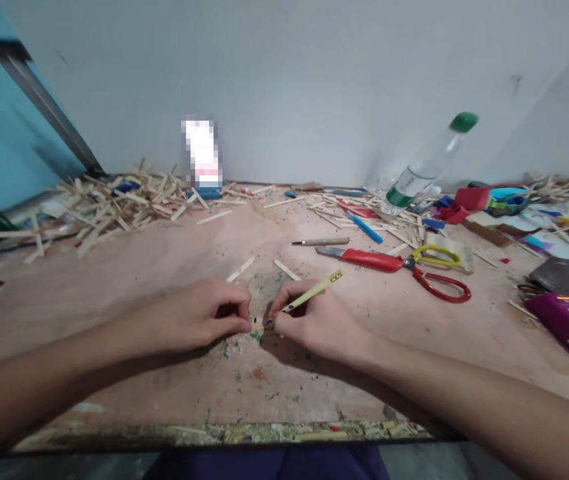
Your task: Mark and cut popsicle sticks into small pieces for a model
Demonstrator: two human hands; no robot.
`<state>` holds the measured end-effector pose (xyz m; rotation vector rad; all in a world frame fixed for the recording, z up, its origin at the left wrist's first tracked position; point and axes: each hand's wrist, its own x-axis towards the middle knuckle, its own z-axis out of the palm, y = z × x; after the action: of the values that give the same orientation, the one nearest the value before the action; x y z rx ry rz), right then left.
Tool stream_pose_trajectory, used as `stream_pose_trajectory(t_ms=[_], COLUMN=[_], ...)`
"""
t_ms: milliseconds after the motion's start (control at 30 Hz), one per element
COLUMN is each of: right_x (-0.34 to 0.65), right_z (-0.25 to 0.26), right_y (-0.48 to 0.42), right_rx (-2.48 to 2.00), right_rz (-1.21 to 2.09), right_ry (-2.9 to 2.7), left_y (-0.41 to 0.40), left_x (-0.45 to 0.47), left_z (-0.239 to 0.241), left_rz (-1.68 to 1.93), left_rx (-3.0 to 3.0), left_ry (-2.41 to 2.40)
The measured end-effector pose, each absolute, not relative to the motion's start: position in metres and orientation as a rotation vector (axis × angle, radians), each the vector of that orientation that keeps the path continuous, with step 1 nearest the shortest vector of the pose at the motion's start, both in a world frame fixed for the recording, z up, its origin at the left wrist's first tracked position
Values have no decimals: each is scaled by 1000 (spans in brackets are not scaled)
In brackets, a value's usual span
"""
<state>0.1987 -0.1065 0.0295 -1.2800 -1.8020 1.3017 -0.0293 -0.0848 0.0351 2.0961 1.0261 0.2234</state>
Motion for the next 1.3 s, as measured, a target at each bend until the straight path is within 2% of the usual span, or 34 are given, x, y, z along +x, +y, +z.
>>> stream_pose_trajectory(t_ms=[233,500,633,800,1100,1300], right_x=[203,219,229,232,246,240], right_z=[37,38,37,35,46,50], right_y=[-108,-99,-89,-77,-57,-70], right_rx=[-1318,-1290,-1189,-1429,-1468,-1582], right_rz=[1264,941,671,466,250,77], right_ry=[-1711,-1836,-2029,-2011,-2131,-2210], left_y=[-86,-65,-63,-62,-57,-70], left_x=[-30,-38,-39,-40,-40,-35], left_z=[40,37,35,34,29,43], left_rz=[205,290,288,300,355,513], left_rx=[1968,2408,2463,2514,2537,2451], left_ry=[1134,1394,1387,1365,1288,1204])
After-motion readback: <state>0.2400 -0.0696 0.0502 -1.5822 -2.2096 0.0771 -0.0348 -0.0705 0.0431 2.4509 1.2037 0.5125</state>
